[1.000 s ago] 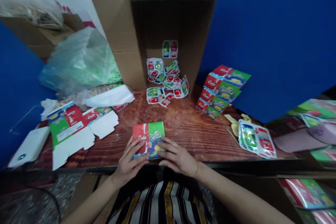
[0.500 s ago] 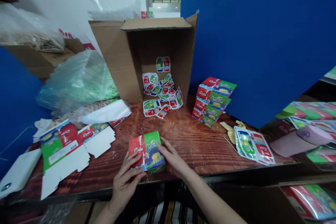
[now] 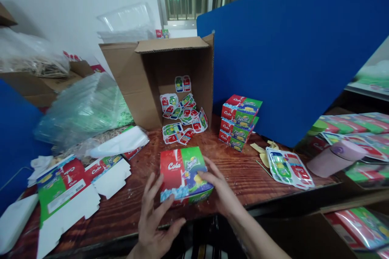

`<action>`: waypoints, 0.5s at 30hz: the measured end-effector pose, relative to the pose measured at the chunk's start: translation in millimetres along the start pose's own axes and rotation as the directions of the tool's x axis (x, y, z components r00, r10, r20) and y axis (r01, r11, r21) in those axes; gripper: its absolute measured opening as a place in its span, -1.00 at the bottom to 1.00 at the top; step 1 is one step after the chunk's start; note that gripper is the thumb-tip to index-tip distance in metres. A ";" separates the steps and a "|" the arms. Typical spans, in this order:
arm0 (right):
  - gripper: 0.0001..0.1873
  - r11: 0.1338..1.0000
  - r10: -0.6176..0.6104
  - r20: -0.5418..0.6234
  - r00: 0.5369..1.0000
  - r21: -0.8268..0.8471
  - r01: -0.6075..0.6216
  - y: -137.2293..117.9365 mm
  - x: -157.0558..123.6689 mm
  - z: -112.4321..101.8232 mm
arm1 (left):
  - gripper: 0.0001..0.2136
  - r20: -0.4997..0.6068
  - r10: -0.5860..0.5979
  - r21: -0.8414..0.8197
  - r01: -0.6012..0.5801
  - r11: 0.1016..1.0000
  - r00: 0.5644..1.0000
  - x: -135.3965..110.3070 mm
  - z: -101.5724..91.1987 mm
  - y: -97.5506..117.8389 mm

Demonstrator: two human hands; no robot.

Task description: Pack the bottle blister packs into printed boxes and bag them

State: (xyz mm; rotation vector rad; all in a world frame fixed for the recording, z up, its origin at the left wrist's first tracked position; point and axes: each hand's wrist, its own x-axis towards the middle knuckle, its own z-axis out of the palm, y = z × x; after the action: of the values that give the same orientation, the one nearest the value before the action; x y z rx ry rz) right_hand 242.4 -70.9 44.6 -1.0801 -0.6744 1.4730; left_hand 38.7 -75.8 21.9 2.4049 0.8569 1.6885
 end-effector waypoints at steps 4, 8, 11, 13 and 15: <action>-0.32 0.952 -0.280 -0.147 0.949 -0.169 0.254 -83.0 0.6 -25.9 | -0.45 -0.032 0.025 -0.002 -0.025 1.000 0.999 11.6 -5.2 5.4; -0.30 0.794 -0.605 -0.286 0.743 -0.291 0.534 -180.6 24.4 -45.2 | -0.58 0.004 -0.018 0.052 0.018 0.999 1.000 6.1 -8.8 -12.1; -0.22 0.691 -0.716 -0.486 0.501 -0.391 0.608 -231.9 56.7 -55.8 | -0.66 0.015 -0.065 0.082 0.064 0.995 0.998 -1.6 -11.4 -28.8; -0.21 0.690 -0.715 -0.546 0.437 -0.447 0.569 -247.3 79.6 -63.5 | -0.71 0.028 -0.106 0.107 0.103 0.989 0.994 -7.4 -13.1 -37.8; -0.17 0.617 -0.787 -0.466 0.405 -0.605 0.503 -249.4 99.1 -71.9 | -0.73 0.040 -0.141 0.130 0.134 0.982 0.989 -14.1 -14.7 -44.9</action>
State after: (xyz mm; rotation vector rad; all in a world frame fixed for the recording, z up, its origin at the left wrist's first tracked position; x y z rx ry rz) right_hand 422.0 64.2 207.9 -1.3294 -0.7077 0.1368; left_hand 4.6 -48.5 -1.0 2.3916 1.1268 1.5632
